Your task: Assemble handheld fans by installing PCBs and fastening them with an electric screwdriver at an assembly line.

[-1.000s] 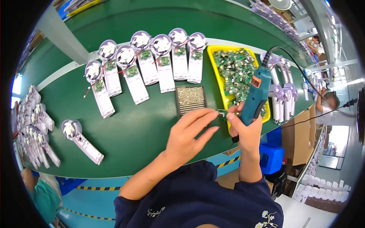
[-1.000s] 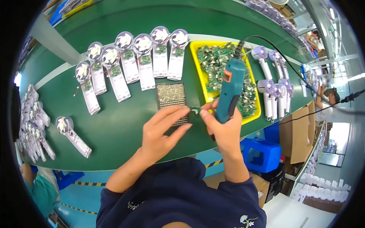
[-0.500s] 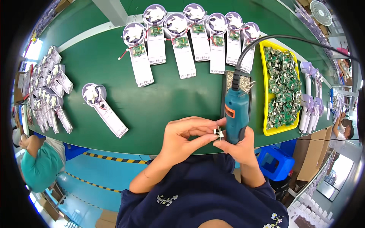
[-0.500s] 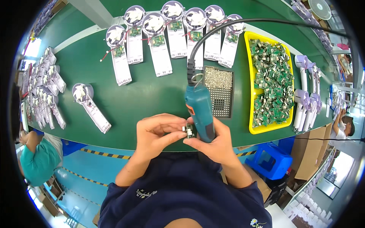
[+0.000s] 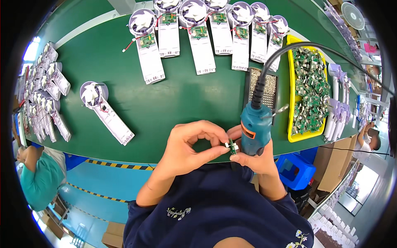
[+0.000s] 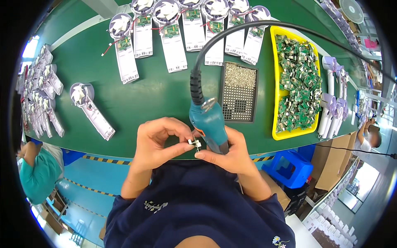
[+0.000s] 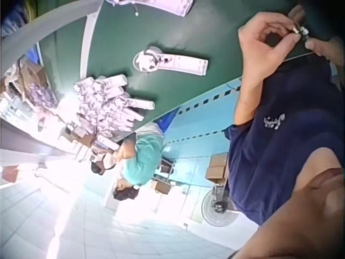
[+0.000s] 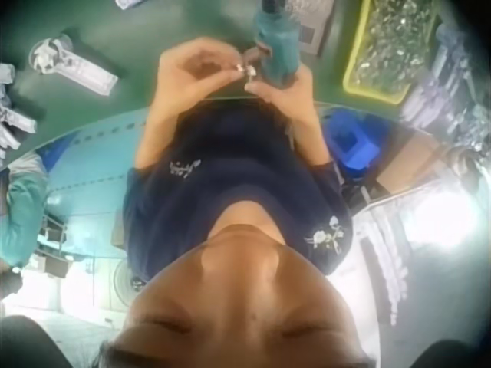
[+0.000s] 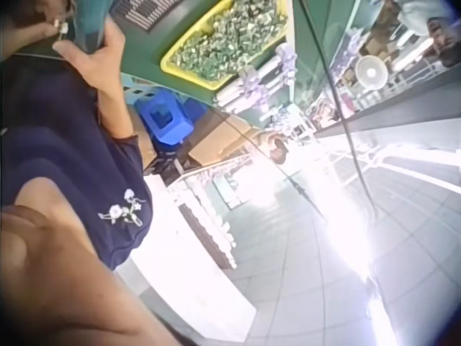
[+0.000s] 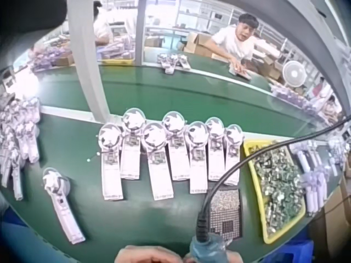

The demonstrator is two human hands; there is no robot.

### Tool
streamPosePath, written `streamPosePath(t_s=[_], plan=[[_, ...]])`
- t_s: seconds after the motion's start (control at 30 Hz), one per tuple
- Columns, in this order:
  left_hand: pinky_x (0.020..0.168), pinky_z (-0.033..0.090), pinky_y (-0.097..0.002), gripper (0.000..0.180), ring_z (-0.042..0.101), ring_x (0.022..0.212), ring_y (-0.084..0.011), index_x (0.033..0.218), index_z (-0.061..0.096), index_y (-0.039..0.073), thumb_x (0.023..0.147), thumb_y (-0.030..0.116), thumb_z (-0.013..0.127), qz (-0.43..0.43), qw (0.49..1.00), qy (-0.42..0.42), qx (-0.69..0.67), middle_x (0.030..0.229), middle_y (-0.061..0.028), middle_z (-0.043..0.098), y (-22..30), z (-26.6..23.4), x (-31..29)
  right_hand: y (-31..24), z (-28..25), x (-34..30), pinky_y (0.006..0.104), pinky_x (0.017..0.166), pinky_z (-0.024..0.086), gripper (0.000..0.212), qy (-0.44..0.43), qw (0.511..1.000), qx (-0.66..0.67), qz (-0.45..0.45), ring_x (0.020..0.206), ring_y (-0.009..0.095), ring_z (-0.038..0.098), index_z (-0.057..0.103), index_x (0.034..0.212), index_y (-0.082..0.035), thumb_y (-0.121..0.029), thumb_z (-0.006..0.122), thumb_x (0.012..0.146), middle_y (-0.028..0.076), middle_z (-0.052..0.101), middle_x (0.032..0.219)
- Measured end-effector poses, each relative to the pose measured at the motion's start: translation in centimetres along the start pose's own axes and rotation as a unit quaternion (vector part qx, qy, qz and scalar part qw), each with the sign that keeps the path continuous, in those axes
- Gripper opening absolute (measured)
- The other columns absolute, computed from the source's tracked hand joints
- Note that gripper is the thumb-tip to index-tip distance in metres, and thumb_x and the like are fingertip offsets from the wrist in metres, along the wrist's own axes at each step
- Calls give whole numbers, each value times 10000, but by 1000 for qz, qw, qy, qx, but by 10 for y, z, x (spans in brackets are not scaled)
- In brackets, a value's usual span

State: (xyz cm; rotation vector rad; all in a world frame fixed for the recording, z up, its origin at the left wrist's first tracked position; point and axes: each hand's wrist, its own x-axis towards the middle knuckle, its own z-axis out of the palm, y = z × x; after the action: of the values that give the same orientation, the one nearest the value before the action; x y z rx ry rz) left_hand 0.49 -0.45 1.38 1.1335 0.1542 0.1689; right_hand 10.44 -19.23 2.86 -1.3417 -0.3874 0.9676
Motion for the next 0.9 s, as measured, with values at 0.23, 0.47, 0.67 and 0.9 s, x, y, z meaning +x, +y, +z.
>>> streamPosePath(t_s=[0.23, 0.47, 0.67, 0.9], plan=[[648, 457, -221, 255, 535, 680, -69, 975, 617, -18, 775, -105, 751, -15, 997, -37, -61, 939, -73, 686, -7, -6, 2, 5, -7, 2, 335, 925, 505, 526, -39, 999, -6, -4, 1052, 180, 640, 626, 1208, 13, -53, 856, 740, 97, 675, 1133], [624, 439, -209, 267, 533, 683, -59, 963, 606, -10, 771, -97, 770, -29, 993, -50, -104, 920, -88, 700, -8, -9, 7, 8, -7, 5, 265, 778, 516, 550, -52, 998, -16, -30, 964, 118, 628, 625, 1214, -1, -68, 871, 727, 78, 679, 1116], [629, 430, -205, 241, 516, 678, -51, 952, 619, 7, 784, -91, 760, -34, 994, -21, -97, 923, -72, 698, -2, -6, 2, 16, -3, 5, 245, 697, 498, 549, -30, 999, 35, -16, 887, 101, 618, 619, 1219, -8, 9, 844, 718, 86, 667, 1090], [706, 480, -224, 280, 508, 683, -61, 946, 573, -2, 768, -125, 751, -52, 996, -12, -72, 893, -107, 695, 5, -12, -9, 12, 10, 13, 218, 595, 463, 406, -41, 996, 74, 38, 719, 72, 573, 616, 1053, 50, 42, 815, 699, 125, 634, 1044]])
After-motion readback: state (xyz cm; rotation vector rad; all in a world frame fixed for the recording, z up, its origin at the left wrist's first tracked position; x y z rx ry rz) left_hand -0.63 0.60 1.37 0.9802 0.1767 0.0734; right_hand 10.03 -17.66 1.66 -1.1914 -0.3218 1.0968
